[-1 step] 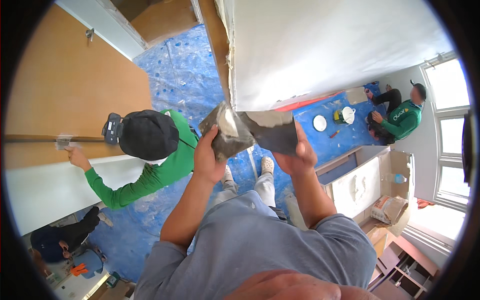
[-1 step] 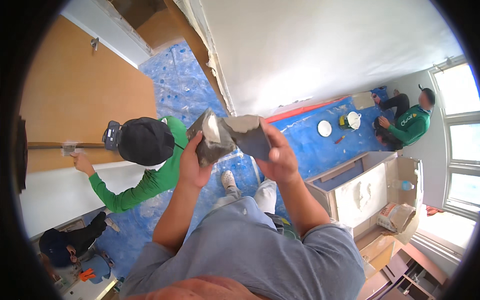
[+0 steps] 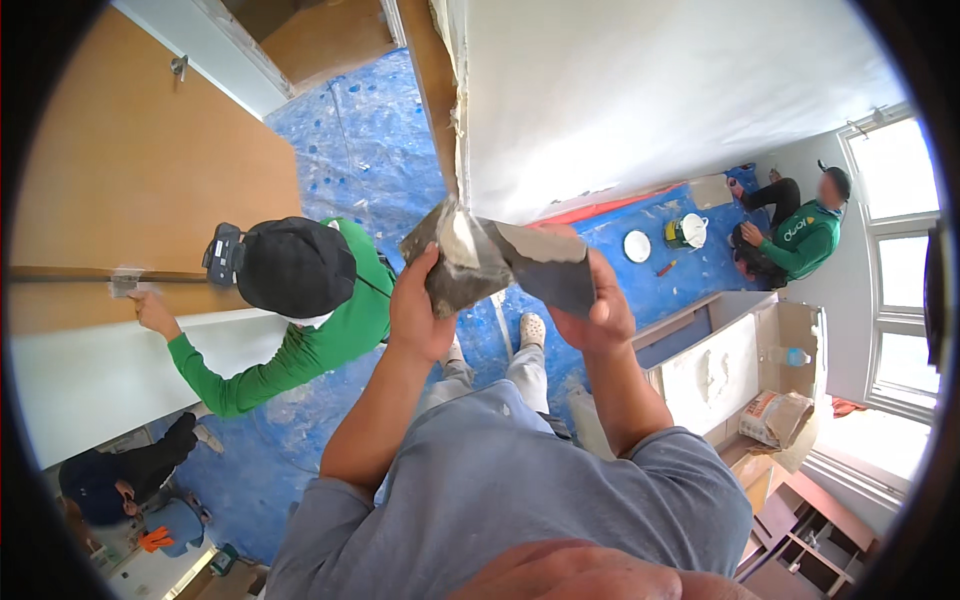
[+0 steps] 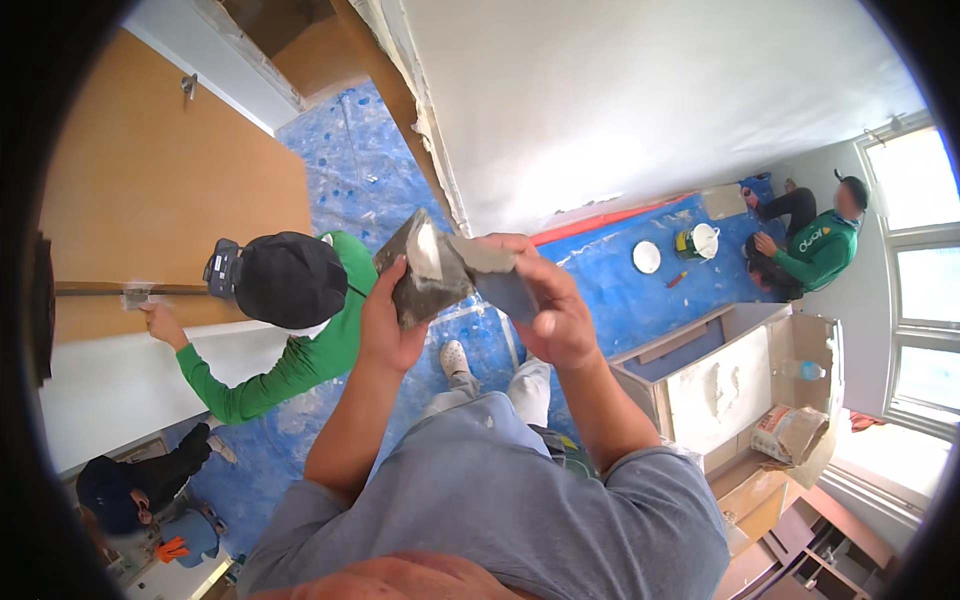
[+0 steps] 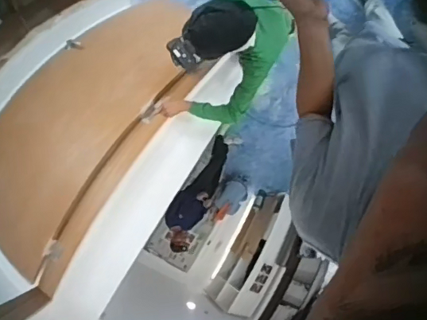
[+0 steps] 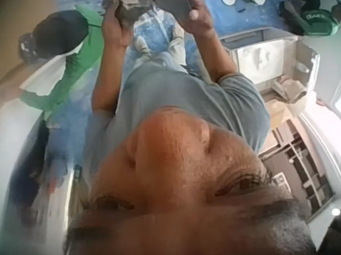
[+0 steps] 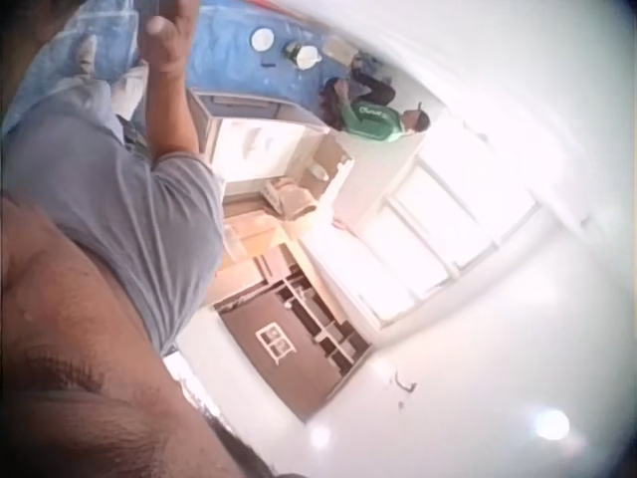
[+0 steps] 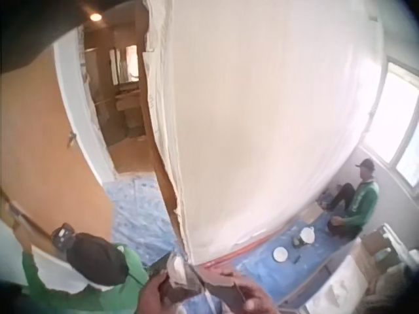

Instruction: The person applies plaster to a wall using a trowel and a hawk. They scoop plaster from a board and spread it onto the wall surface, smoothing it out. The person is sitting on the floor for a portion of the task.

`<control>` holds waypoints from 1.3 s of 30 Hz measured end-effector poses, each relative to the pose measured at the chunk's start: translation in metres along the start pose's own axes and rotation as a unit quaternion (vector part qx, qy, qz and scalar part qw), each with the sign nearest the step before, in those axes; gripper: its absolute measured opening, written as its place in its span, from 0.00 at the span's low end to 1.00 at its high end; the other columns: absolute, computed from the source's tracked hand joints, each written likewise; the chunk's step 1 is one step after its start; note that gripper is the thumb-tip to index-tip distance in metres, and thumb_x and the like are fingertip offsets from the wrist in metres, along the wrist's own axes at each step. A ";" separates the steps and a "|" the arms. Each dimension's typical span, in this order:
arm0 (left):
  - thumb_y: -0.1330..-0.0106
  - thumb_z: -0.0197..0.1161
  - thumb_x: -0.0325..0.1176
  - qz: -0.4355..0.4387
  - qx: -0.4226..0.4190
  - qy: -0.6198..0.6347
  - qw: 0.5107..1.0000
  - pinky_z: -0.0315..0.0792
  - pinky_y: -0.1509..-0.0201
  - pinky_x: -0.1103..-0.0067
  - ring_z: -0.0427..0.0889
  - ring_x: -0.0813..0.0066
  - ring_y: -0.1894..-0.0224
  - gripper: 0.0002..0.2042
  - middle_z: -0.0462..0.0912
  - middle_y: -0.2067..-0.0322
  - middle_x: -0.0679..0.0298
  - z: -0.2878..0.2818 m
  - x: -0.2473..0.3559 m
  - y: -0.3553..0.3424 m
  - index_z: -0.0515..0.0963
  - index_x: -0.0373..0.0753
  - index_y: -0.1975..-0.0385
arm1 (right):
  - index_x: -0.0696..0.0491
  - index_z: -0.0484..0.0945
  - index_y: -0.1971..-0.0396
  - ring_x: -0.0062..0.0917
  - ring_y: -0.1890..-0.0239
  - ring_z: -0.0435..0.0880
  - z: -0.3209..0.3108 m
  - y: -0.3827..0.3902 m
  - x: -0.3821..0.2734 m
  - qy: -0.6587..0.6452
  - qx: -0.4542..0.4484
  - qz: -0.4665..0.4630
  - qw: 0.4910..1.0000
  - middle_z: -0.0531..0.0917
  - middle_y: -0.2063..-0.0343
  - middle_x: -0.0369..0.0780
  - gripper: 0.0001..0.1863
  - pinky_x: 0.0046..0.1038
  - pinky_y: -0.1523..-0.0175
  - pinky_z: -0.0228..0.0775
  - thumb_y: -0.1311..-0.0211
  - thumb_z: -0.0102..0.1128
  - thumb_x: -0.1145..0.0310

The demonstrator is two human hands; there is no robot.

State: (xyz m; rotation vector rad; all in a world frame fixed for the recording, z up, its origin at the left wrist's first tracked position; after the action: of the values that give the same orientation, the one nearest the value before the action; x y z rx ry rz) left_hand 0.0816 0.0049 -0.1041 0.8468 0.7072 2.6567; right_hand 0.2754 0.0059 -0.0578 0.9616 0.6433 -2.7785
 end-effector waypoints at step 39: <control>0.26 0.57 0.31 -0.004 -0.012 -0.120 0.993 0.79 0.47 0.71 0.86 0.70 0.52 0.14 0.85 0.52 0.62 -0.010 0.059 0.033 0.77 0.35 0.44 | 0.35 0.84 0.45 0.39 0.35 0.70 -0.017 -0.173 -0.105 0.805 0.058 -0.347 0.478 0.76 0.41 0.39 0.27 0.57 0.33 0.53 0.50 0.72 0.59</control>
State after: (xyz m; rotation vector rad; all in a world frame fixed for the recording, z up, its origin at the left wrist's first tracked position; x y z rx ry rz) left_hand 0.0256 -0.0035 -0.0659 1.1290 0.6144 2.4931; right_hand 0.3231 0.1676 0.0561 3.8809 1.0005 -1.0337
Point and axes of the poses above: each hand's wrist, its own y-axis away from the middle knuckle, its own z-axis out of the palm, x = y × z, the point moved 3 cm from there along -y, towards the middle knuckle
